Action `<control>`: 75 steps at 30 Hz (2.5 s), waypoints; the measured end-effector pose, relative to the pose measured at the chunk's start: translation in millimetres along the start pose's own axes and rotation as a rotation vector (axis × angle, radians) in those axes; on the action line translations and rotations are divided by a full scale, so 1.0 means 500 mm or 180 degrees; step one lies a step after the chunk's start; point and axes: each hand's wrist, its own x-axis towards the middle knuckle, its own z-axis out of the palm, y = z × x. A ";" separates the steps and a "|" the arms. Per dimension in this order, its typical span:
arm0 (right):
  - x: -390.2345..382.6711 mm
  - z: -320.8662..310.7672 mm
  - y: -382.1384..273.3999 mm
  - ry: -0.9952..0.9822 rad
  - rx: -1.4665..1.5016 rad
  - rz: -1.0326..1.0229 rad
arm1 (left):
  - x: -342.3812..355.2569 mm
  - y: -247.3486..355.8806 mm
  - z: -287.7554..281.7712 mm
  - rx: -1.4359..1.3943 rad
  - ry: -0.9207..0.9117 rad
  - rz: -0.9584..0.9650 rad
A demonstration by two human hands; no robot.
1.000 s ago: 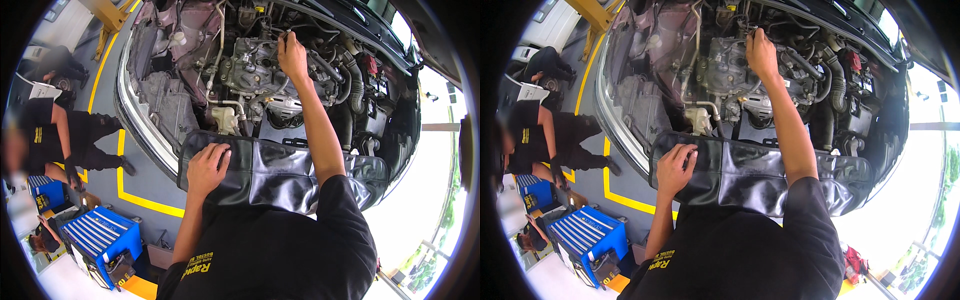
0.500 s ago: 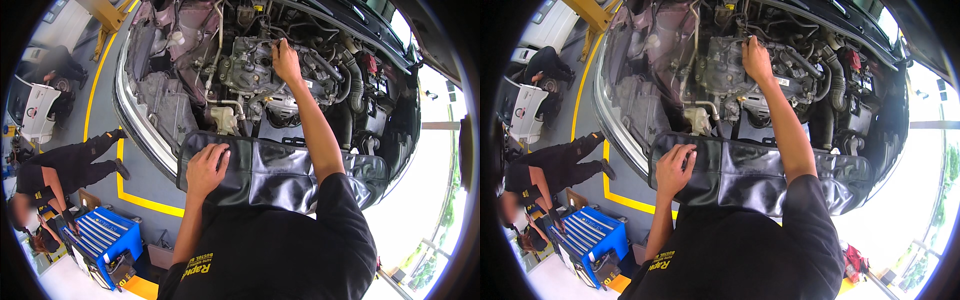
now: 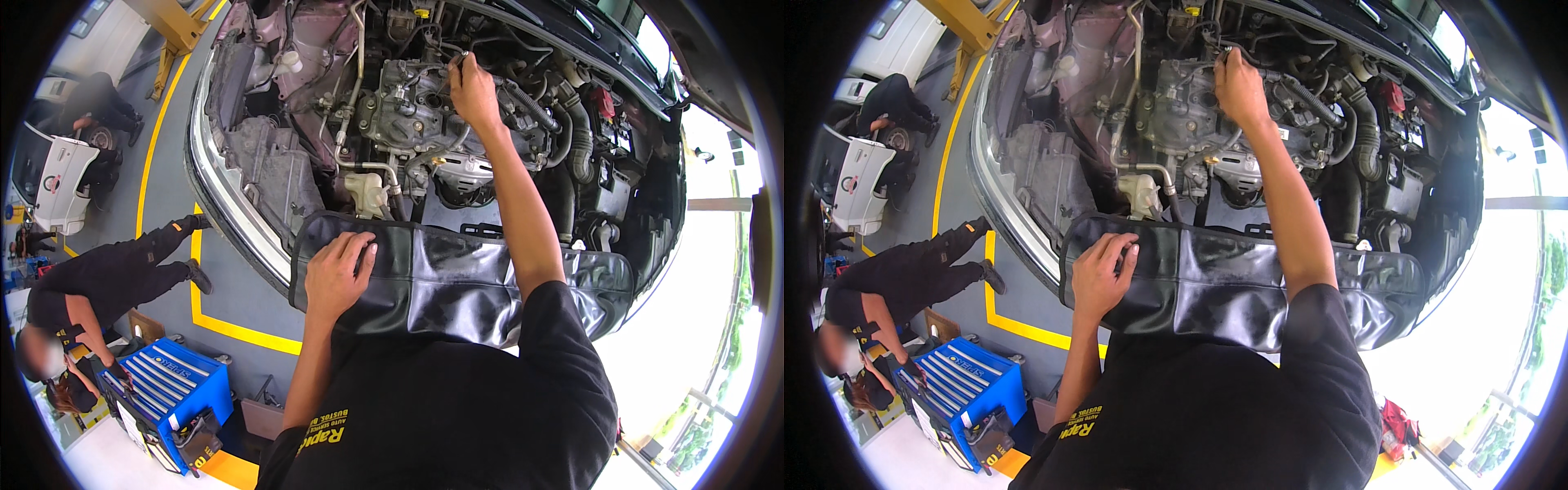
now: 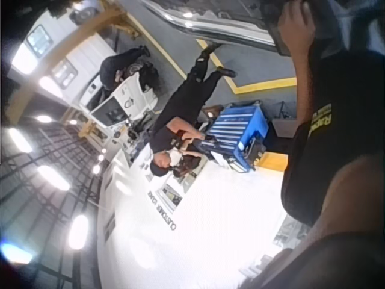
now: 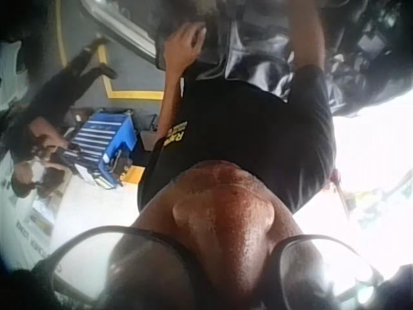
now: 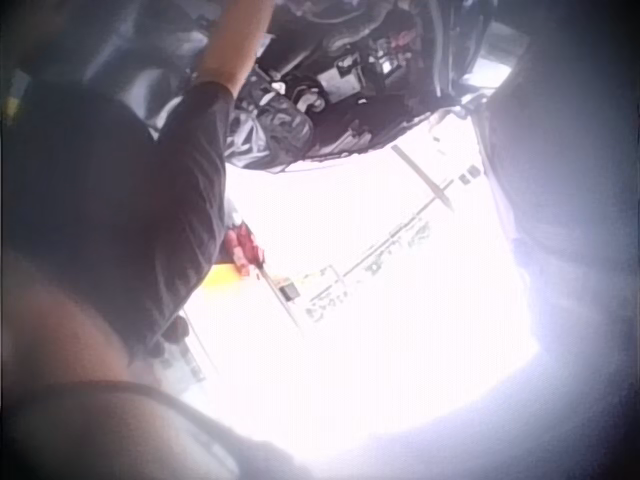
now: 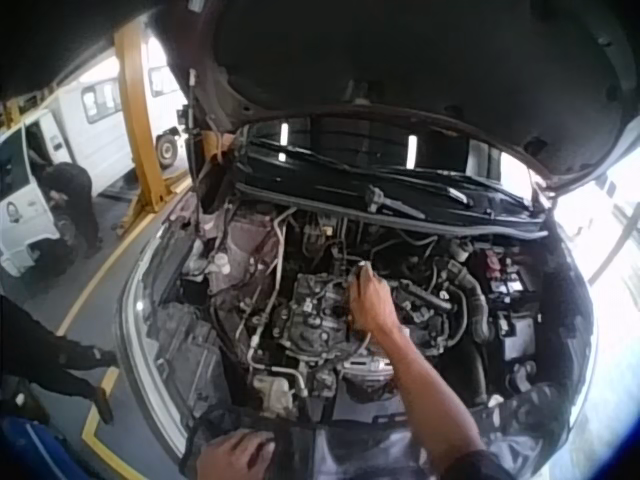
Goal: The person selects a socket and extension from a tool tray, removes a spark plug from a car engine, cleans it with a rag, and then checks the wheel and tire area before receiving an air filter from a colleague.
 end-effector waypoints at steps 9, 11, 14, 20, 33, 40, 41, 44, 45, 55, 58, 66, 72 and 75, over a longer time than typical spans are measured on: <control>0.065 -0.122 -0.073 0.0226 -0.0032 -0.0146 | -0.006 0.003 -0.001 0.0007 -0.0030 -0.0107; 0.065 -0.127 -0.077 0.0217 0.0037 -0.0117 | -0.005 0.004 0.000 0.0001 -0.0002 -0.0083; 0.067 -0.130 -0.080 0.0233 0.0212 -0.0002 | 0.000 0.005 0.000 0.0020 0.0002 -0.0026; 0.054 -0.163 -0.102 0.0281 0.0276 0.0028 | 0.013 0.010 -0.008 0.0139 -0.0148 -0.0189; 0.038 -0.170 -0.085 0.0385 0.0502 0.0330 | 0.364 0.086 0.106 -0.1259 -0.0577 -0.0450; 0.028 -0.135 -0.040 0.0412 0.1031 0.0205 | 0.387 0.039 0.174 -0.2070 -0.1296 -0.0915; 0.031 -0.127 -0.028 0.0319 0.1154 0.0161 | 0.389 0.034 0.174 -0.2115 -0.1353 -0.1125; 0.029 -0.117 0.014 -0.0074 0.1127 -0.0017 | 0.410 0.031 0.157 -0.2231 -0.1529 -0.1519; 0.027 -0.110 0.024 -0.0164 0.1160 -0.0056 | 0.415 0.030 0.150 -0.2234 -0.1546 -0.1537; -0.015 -0.043 0.035 -0.0035 0.0865 0.0088 | 0.401 0.027 0.144 -0.2089 -0.1625 -0.1515; -0.020 -0.030 0.038 -0.0098 0.0802 0.0075 | 0.406 0.026 0.142 -0.2046 -0.1606 -0.1543; -0.020 -0.017 0.049 -0.0053 0.0926 -0.0010 | 0.408 0.020 0.142 -0.2043 -0.1593 -0.1518; -0.015 -0.043 0.040 -0.0144 0.0920 -0.0013 | 0.409 0.021 0.137 -0.2031 -0.1580 -0.1507; -0.005 -0.078 0.037 -0.0234 0.0906 -0.0081 | 0.411 0.024 0.131 -0.2030 -0.1600 -0.1484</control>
